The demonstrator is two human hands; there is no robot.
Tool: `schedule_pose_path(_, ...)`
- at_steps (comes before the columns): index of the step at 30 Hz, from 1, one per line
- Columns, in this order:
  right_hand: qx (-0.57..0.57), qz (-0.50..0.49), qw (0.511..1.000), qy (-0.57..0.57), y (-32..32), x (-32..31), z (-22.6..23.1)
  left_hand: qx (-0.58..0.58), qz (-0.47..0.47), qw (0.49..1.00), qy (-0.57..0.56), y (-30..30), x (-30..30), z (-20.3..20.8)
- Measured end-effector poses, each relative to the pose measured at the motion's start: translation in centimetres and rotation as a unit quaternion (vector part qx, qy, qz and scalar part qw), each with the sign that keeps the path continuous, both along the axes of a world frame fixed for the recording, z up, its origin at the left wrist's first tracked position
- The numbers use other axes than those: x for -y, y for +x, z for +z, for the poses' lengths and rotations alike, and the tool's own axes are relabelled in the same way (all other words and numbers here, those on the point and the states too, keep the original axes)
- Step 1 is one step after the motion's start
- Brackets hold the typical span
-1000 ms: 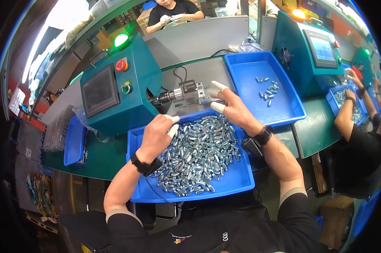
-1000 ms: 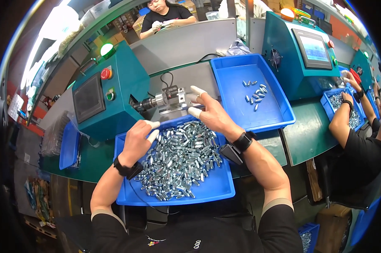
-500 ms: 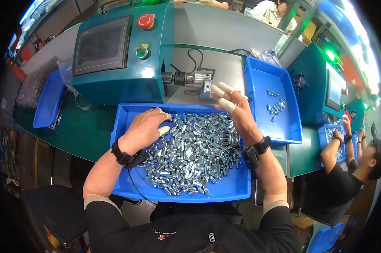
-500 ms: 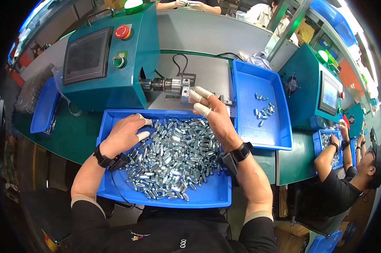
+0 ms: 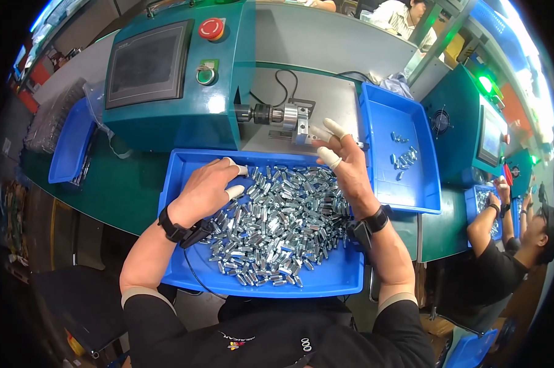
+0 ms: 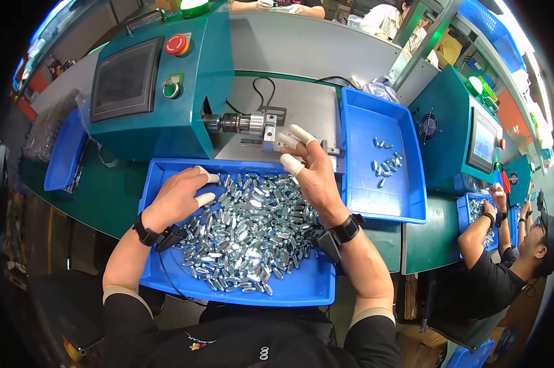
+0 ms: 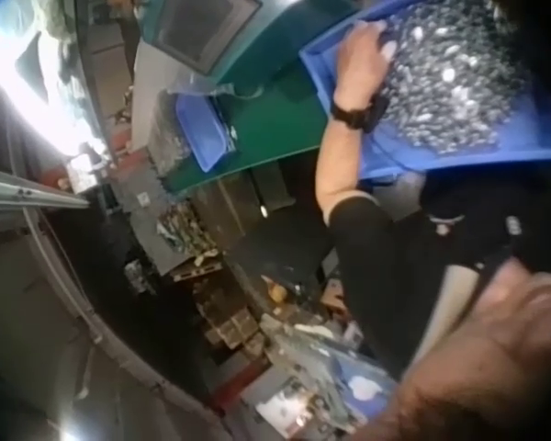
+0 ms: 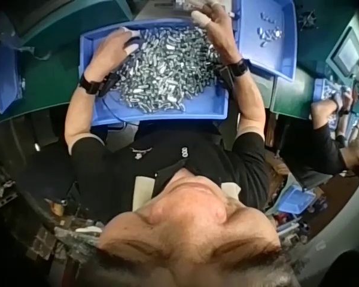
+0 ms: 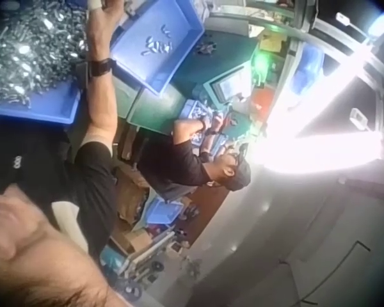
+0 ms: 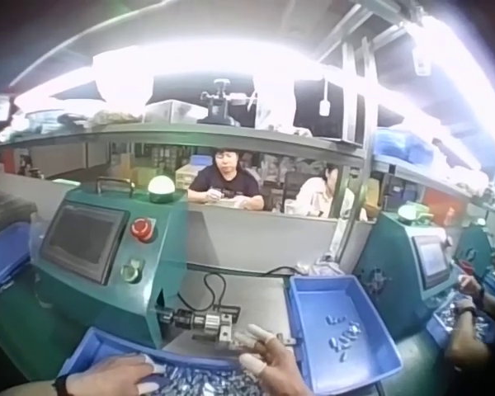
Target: The person picks up a metal component from a blue tray, inserts it into the machine's clamp, and then places the processed part into a separate blue tray.
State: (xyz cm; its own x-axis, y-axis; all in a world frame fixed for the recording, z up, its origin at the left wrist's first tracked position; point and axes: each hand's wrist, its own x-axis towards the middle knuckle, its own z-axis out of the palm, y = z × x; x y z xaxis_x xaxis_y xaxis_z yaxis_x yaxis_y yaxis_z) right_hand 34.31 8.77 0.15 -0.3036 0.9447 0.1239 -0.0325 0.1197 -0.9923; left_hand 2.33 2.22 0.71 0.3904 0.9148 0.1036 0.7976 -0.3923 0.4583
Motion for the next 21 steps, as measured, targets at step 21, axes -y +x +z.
schedule_pose_path(21, 0.094, -0.075, 0.992, 0.045, -0.4, -0.6, 0.7, 0.022, -0.020, 0.996, 0.081, -0.5, -0.9, -2.8)
